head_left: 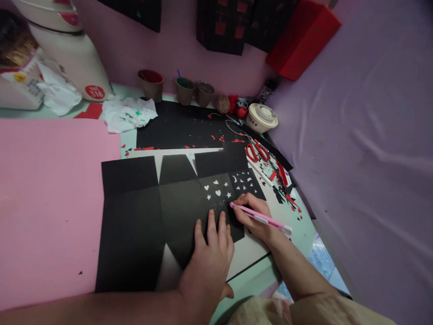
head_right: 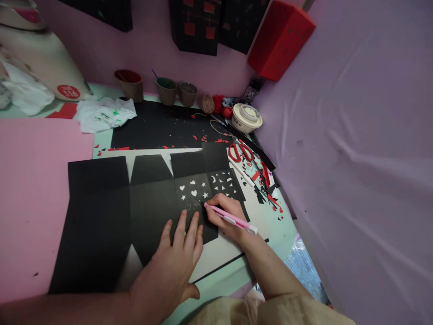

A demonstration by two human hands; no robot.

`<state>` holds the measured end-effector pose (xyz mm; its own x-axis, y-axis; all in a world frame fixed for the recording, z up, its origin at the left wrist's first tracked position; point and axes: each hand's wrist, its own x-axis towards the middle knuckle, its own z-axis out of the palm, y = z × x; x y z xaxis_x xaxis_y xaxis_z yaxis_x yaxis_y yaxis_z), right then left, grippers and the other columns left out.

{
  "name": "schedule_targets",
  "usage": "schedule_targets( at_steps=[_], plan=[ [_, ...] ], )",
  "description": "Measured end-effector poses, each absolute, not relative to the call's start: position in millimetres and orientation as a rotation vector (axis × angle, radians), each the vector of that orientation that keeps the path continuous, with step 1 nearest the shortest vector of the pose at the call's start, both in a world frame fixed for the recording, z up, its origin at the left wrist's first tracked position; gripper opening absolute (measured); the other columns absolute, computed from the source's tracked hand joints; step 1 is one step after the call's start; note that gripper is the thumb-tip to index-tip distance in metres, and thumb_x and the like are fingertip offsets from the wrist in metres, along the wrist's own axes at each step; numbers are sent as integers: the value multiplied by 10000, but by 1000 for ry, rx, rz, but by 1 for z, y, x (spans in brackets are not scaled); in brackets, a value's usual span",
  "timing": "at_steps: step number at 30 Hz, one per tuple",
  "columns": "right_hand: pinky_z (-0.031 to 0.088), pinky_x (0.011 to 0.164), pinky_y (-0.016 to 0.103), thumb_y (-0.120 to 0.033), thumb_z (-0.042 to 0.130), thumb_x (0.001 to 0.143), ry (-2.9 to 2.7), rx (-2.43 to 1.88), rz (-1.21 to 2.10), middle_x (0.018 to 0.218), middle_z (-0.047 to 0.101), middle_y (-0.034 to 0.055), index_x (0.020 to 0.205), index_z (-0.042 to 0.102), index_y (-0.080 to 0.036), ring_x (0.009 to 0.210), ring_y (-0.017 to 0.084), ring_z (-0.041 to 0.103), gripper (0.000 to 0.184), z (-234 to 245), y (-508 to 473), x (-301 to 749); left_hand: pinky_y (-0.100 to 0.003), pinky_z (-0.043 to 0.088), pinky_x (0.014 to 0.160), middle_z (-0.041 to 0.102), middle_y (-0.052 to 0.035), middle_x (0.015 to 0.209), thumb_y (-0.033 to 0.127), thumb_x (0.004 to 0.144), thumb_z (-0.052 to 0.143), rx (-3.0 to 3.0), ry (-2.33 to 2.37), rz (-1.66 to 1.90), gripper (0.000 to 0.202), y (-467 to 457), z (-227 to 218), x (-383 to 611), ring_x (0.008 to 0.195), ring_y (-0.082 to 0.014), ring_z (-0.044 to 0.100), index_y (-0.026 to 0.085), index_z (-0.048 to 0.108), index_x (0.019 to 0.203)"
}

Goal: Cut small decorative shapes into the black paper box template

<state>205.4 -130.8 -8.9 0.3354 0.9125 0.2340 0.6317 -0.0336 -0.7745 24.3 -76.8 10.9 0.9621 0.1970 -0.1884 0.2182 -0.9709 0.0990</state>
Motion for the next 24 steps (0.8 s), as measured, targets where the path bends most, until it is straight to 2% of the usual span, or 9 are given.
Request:
schedule_targets(
  at_steps=[15, 20, 24],
  plan=[
    [486, 578, 233, -270, 593, 891, -1447, -1770, 391, 762, 699, 17, 837, 632, -212, 641, 128, 636, 89, -7, -127, 204, -660, 337, 1058, 301, -216, 1523, 767, 647, 646, 3008, 297, -352, 1020, -76, 15, 25, 1395, -474, 275, 153, 445, 1436],
    [494, 616, 245, -243, 595, 887, -1466, -1770, 405, 790, 697, 18, 843, 604, -227, 686, 142, 651, 48, -8, -127, 204, -668, 329, 1059, 306, -220, 1519, 765, 636, 657, 2989, 299, -349, 1026, -76, 14, 25, 1394, -479, 273, 155, 448, 1434],
    [489, 622, 258, -234, 575, 890, -1491, -1763, 417, 759, 671, 18, 791, 562, -226, 669, 147, 638, 100, -8, -126, 204, -670, 328, 1059, 296, -226, 1520, 752, 639, 668, 2985, 290, -365, 1036, -76, 15, 26, 1395, -480, 269, 138, 434, 1440]
  ],
)
